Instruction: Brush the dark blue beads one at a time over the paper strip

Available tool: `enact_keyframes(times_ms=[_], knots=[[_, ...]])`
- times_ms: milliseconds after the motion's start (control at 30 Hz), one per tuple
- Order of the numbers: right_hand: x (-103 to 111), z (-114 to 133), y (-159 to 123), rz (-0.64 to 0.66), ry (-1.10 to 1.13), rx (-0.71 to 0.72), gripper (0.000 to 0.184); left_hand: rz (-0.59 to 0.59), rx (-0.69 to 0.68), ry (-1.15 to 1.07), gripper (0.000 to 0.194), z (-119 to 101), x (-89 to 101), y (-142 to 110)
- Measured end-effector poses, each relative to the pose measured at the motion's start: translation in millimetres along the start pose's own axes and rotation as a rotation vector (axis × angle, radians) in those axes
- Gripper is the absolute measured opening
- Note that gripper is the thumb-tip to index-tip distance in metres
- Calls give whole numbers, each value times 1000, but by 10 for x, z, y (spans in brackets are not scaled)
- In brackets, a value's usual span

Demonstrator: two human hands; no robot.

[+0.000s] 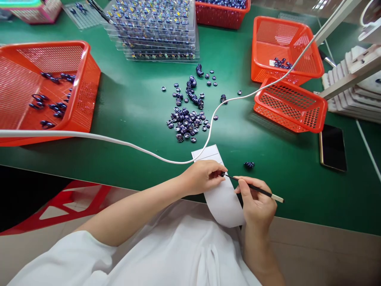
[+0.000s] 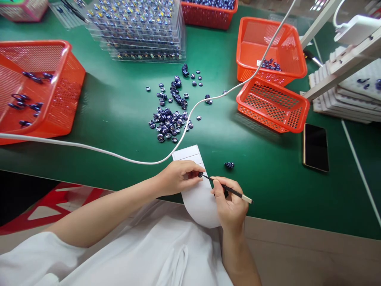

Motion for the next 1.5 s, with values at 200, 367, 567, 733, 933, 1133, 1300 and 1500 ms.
enact_keyframes(times_ms=[200, 367, 567, 733, 933, 1133, 1300, 1500], knots=[[-2, 10, 7, -9, 19, -42, 14, 14, -16, -10, 20, -1, 14, -1], [4, -5, 13, -30, 52, -55, 17, 28, -1, -4, 20, 18, -16, -10], [4, -18, -1, -133, 205, -47, 16, -64, 22, 31, 22, 29, 85, -1], [57, -15, 25, -278, 308, -2, 16, -291, 189, 559, 35, 170, 510, 3], [112, -45, 102, -505, 436, 2, 18, -364, 175, 791, 50, 78, 495, 92], [132, -44, 123, -564, 467, -50, 18, 84, -259, 522, 37, -200, -253, 455], [147, -51, 105, -547, 541, -71, 18, 159, -241, 455, 17, -156, -468, 716], [131, -97, 108, -479, 593, -82, 17, 133, -137, 495, 23, -118, -325, 626]])
Point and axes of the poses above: each hand's wrist, its own y-axis towards the middle knuckle, its own x-axis out of the back of the hand, z = x × y, the point moved 2 cm from there along y, towards the middle knuckle, and after that the axes turned 4 degrees about -x, right-handed, at the moved point
